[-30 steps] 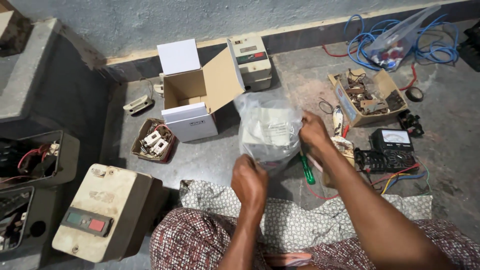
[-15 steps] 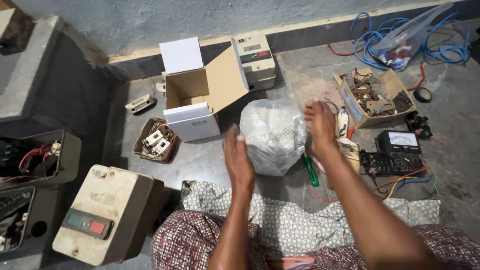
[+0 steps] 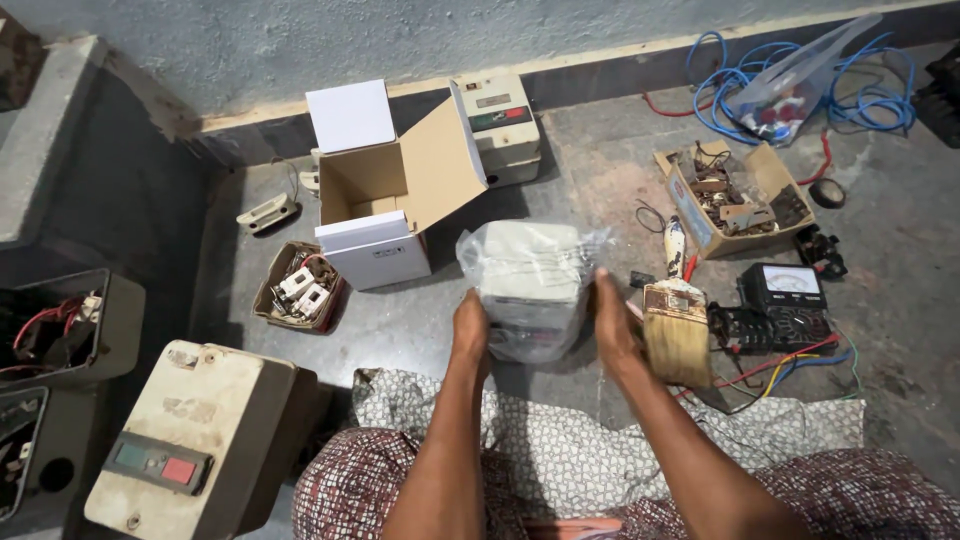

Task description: The person assembles an electrical switch box by tightening screws with a screwdriver before placing it into a cardboard box, then repeats the process with a second unit.

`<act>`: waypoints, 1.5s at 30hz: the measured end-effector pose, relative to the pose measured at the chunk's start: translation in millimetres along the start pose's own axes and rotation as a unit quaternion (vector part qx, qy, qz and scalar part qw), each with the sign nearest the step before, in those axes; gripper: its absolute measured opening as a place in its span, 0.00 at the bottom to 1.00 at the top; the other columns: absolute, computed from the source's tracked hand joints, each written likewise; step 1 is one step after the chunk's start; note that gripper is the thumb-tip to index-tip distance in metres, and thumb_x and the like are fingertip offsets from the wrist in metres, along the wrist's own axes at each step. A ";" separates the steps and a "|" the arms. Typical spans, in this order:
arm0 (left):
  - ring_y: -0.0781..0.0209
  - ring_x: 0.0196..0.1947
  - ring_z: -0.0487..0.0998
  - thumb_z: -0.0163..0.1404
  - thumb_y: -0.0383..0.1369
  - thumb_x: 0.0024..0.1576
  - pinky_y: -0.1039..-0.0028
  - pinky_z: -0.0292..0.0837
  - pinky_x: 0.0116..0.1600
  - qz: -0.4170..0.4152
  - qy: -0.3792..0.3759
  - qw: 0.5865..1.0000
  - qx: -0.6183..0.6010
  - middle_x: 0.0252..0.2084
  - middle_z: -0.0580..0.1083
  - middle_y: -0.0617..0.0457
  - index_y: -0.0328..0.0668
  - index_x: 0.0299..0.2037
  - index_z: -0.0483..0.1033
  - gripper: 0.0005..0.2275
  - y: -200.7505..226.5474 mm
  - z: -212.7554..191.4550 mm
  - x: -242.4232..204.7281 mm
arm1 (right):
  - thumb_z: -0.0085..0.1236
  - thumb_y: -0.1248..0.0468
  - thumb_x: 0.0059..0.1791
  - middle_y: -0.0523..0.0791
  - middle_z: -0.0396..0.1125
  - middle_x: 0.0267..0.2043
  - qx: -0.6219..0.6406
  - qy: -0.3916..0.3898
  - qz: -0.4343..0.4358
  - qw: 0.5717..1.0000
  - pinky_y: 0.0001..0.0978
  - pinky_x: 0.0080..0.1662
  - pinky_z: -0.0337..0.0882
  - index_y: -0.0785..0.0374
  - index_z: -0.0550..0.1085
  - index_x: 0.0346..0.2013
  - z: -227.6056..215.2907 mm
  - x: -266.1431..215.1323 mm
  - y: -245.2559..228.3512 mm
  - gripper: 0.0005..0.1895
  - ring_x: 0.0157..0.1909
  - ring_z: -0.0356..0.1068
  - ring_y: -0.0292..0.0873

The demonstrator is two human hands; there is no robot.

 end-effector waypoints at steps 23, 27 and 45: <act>0.46 0.63 0.70 0.37 0.57 0.60 0.59 0.60 0.68 0.043 -0.044 0.998 -0.011 0.65 0.71 0.42 0.37 0.66 0.68 0.34 9.2 5.6 32.7 | 0.30 0.41 0.57 0.52 0.54 0.75 0.148 0.023 -0.088 0.985 0.41 0.70 0.50 0.62 0.55 0.74 42.7 -12.6 -23.3 0.37 0.74 0.52 0.49; 0.49 0.64 0.69 0.37 0.56 0.60 0.63 0.58 0.69 0.059 -0.027 0.998 -0.011 0.65 0.71 0.43 0.36 0.67 0.68 0.33 -7.4 -2.4 46.1 | 0.29 0.41 0.57 0.49 0.50 0.76 0.013 0.041 -0.071 0.997 0.38 0.71 0.47 0.59 0.53 0.74 25.2 -1.0 8.5 0.37 0.75 0.48 0.47; 0.45 0.66 0.69 0.24 0.63 0.58 0.50 0.68 0.64 -0.008 -0.127 0.992 -0.021 0.67 0.68 0.47 0.50 0.70 0.62 0.37 58.4 47.9 -5.7 | 0.14 0.33 0.50 0.45 0.46 0.78 -0.052 -0.122 0.164 0.978 0.54 0.71 0.47 0.49 0.50 0.76 48.1 14.2 -60.2 0.45 0.79 0.41 0.49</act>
Point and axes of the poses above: each hand's wrist, its own x-axis towards the middle knuckle, its own z-axis out of the palm, y = z × x, the point moved 6 cm from there along x, towards the middle knuckle
